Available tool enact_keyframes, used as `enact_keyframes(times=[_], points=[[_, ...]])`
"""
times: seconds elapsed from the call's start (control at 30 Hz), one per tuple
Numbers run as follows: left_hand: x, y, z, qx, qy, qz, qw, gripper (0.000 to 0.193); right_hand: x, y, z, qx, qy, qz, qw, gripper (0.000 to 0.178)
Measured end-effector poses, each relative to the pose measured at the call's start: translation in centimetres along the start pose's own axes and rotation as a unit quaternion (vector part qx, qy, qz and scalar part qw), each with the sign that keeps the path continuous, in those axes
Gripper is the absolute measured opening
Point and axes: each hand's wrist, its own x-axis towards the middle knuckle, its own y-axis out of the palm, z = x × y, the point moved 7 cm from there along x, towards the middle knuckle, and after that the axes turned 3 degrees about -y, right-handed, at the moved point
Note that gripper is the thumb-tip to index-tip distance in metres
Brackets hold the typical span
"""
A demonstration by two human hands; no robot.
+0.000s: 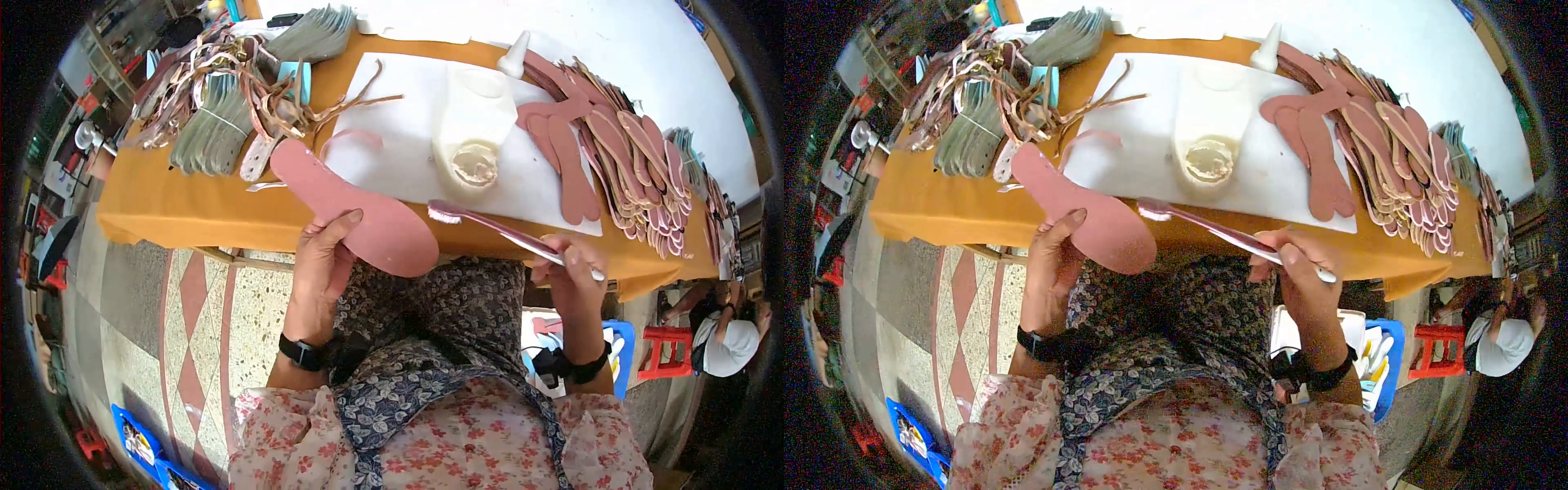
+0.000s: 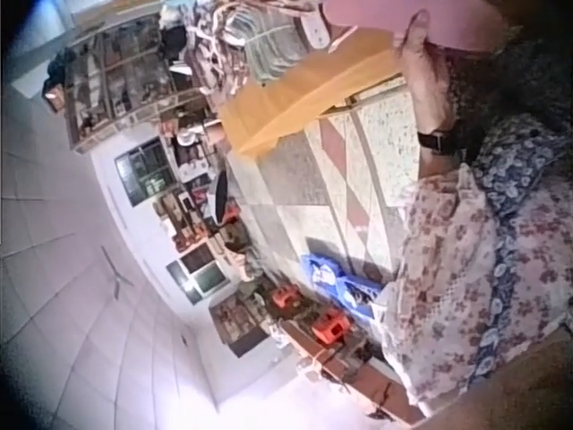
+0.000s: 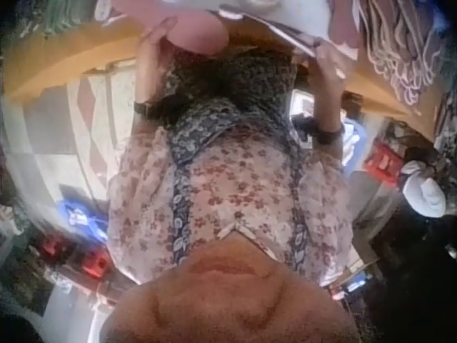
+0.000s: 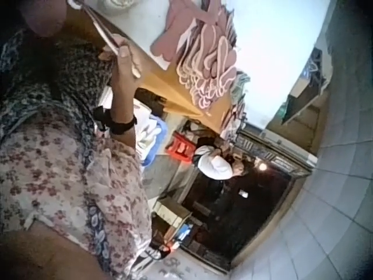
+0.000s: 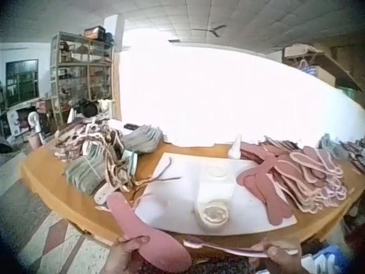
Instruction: The recorder is applying glue to the edges and surfaces of shoe soles using a brush.
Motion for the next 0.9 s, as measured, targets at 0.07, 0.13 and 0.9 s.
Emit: enact_keyframes(times=[0.07, 0.13, 0.9], points=[[-0.5, 0.4, -0.2, -0.001, -0.004, 0.001, 1.0, 0.018, -0.3, 0.3, -0.5, 0.022, 0.018, -0.011, 1.0, 0.033], [-0.7, 0.6, -0.3, -0.001, -0.008, 0.003, 1.0, 0.017, -0.3, 0.1, -1.5, 0.04, 0.038, -0.02, 0.998, 0.032], [-1.6, 1.0, 0.6, 0.009, -0.037, 0.031, 0.999, 0.016, 1.4, 3.1, -3.2, -0.031, 0.041, 0.054, 0.997, 0.024]])
